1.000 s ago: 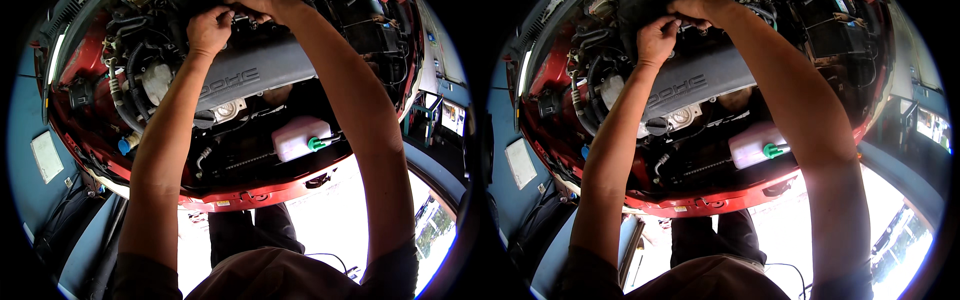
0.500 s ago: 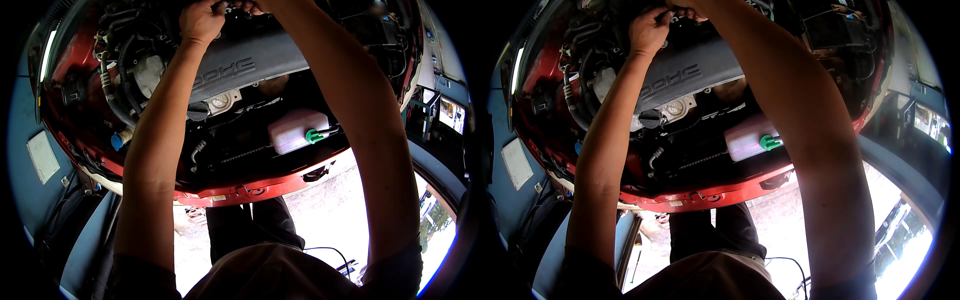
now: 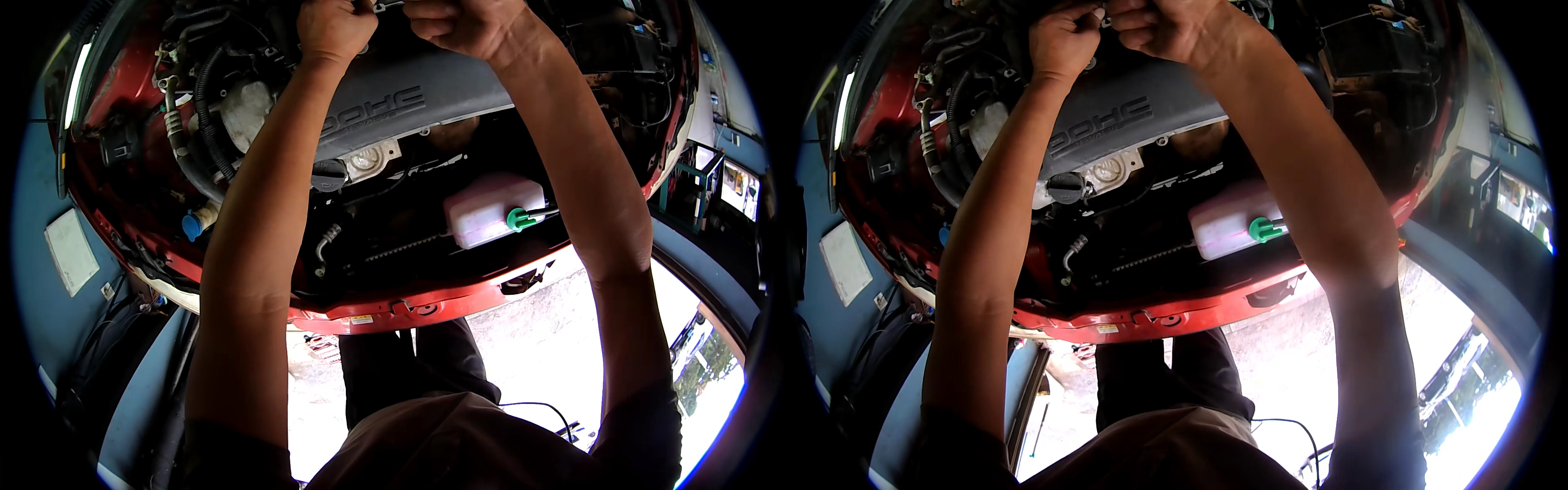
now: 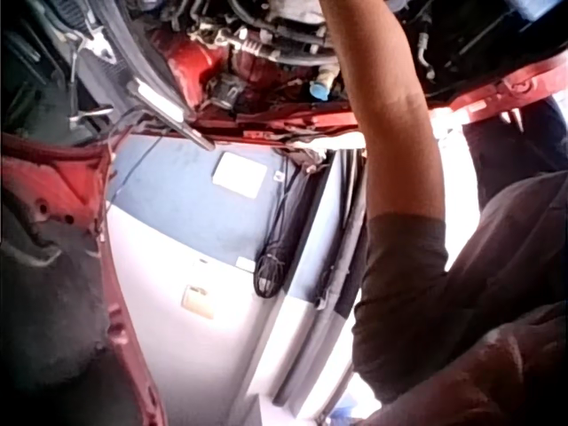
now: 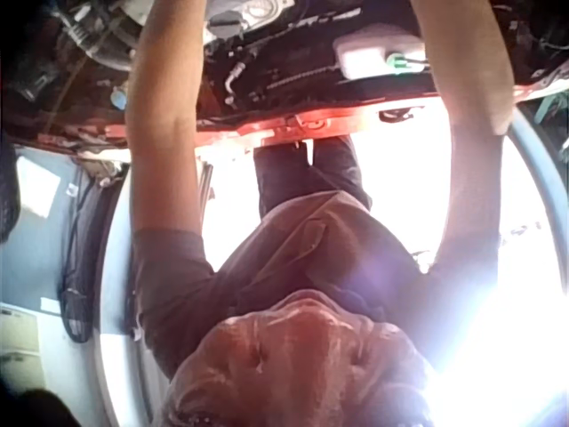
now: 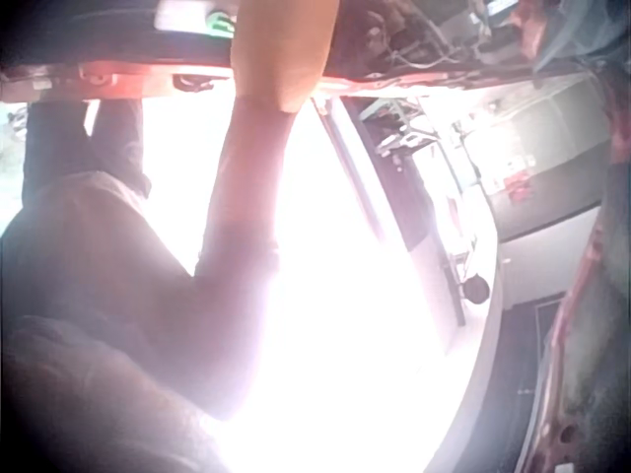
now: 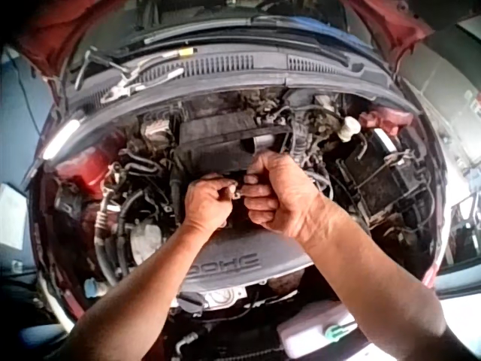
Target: The person works on a car engine with the hood open, using a wrench to tighten bolts on the engine cover. They manipulate hoses and components within the engine bay, occasionally stepping back to retrieve tools or inspect the work area.
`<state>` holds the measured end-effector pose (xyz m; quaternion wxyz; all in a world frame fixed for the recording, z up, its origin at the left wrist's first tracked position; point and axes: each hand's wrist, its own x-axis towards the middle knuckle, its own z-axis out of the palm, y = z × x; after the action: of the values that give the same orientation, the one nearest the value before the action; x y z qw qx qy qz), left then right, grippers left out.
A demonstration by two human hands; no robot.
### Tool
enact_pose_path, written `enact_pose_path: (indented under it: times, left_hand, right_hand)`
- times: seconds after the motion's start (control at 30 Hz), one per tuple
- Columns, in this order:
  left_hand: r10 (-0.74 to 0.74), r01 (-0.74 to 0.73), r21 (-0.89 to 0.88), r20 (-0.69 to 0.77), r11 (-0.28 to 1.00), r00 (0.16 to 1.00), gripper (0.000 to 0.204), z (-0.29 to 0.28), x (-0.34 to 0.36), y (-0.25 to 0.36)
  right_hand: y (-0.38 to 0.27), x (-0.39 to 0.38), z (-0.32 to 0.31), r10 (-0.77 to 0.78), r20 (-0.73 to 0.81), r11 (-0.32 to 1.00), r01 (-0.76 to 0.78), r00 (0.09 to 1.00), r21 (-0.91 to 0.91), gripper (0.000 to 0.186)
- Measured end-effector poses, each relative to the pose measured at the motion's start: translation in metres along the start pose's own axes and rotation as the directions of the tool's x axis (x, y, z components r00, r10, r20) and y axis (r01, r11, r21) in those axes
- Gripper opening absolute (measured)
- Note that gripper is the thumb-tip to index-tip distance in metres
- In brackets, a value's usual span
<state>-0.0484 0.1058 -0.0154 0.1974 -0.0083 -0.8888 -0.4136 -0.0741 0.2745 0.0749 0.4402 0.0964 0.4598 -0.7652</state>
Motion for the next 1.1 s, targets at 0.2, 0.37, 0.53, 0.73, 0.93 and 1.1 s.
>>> enact_pose_path:
  times: [0.2,0.37,0.53,0.73,0.93,1.1]
  left_hand:
    - [0.066,-0.061,0.171,-0.023,0.983,0.998,0.019,0.026,0.005,-0.028]
    - [-0.015,0.010,0.215,0.020,0.977,1.000,0.024,0.010,0.007,-0.027]
    - [0.039,-0.039,0.144,0.006,0.989,0.999,0.016,0.032,0.010,-0.013]
    - [0.035,-0.027,0.167,-0.040,0.986,0.999,0.009,0.017,0.005,-0.024]
    - [0.220,-0.212,0.208,-0.018,0.955,0.975,0.015,0.022,0.009,-0.021]
    - [0.140,-0.144,0.165,0.033,0.976,0.990,0.004,0.021,0.003,-0.027]
  right_hand:
    - [-0.036,-0.008,-0.018,0.035,-0.309,0.828,-0.201,0.950,-0.524,0.044]
    - [-0.034,0.042,0.027,-0.042,-0.321,0.672,-0.211,0.946,-0.710,0.058]
    - [-0.027,0.084,0.000,0.044,-0.257,0.693,-0.215,0.965,-0.688,0.039]
    - [0.000,0.097,-0.034,-0.033,-0.179,0.891,-0.052,0.983,-0.451,0.023]
    - [0.011,0.063,-0.001,-0.171,-0.311,0.970,0.104,0.935,-0.220,0.029]
    - [0.018,0.060,-0.003,-0.198,-0.280,0.971,0.149,0.940,-0.187,0.023]
